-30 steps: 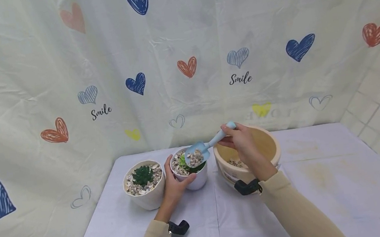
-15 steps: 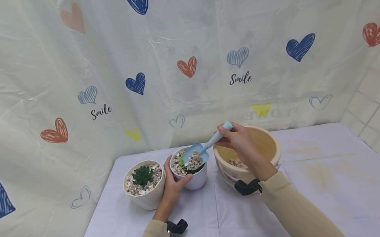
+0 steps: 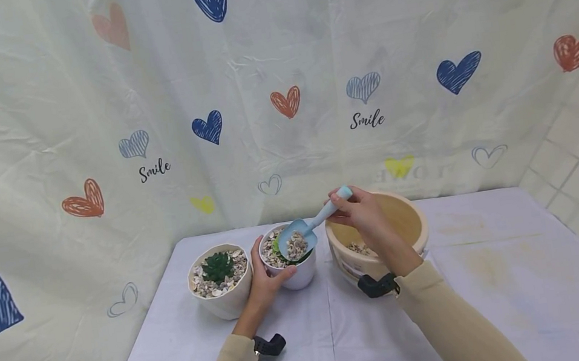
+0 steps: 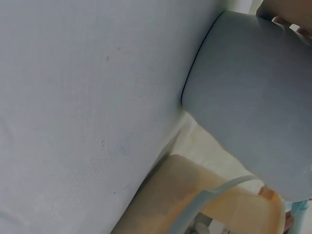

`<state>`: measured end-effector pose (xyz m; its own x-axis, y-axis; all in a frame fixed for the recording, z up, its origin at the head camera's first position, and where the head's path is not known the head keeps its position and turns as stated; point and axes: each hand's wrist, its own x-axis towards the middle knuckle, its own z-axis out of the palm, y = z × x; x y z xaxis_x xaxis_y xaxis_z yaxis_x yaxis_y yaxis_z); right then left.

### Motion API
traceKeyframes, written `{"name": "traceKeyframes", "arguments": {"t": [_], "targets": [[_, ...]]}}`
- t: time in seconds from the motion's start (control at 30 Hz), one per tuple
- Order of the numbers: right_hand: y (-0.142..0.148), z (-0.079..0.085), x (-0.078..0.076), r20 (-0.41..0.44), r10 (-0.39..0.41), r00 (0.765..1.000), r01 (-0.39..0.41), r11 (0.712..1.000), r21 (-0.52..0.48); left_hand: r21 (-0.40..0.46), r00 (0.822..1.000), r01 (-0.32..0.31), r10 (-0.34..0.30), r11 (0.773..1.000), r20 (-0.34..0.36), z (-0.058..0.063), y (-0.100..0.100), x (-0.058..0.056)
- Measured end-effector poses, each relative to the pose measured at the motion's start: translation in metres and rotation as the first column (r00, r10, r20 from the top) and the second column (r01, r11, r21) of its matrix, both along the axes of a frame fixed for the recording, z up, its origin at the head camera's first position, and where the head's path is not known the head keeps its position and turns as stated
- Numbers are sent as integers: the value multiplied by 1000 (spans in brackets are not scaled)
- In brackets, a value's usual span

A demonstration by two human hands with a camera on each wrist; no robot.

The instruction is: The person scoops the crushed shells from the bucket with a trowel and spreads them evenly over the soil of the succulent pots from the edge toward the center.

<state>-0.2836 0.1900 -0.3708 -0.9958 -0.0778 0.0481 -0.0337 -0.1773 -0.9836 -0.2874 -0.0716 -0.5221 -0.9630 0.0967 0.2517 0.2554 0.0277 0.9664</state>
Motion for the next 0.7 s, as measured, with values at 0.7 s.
{"name": "traceKeyframes", "arguments": {"t": [0.7], "targets": [[0,0,1,-27,-13,1000,12,1000,-25,59,993,117,-116,991,-29,0,-5,-1]]}}
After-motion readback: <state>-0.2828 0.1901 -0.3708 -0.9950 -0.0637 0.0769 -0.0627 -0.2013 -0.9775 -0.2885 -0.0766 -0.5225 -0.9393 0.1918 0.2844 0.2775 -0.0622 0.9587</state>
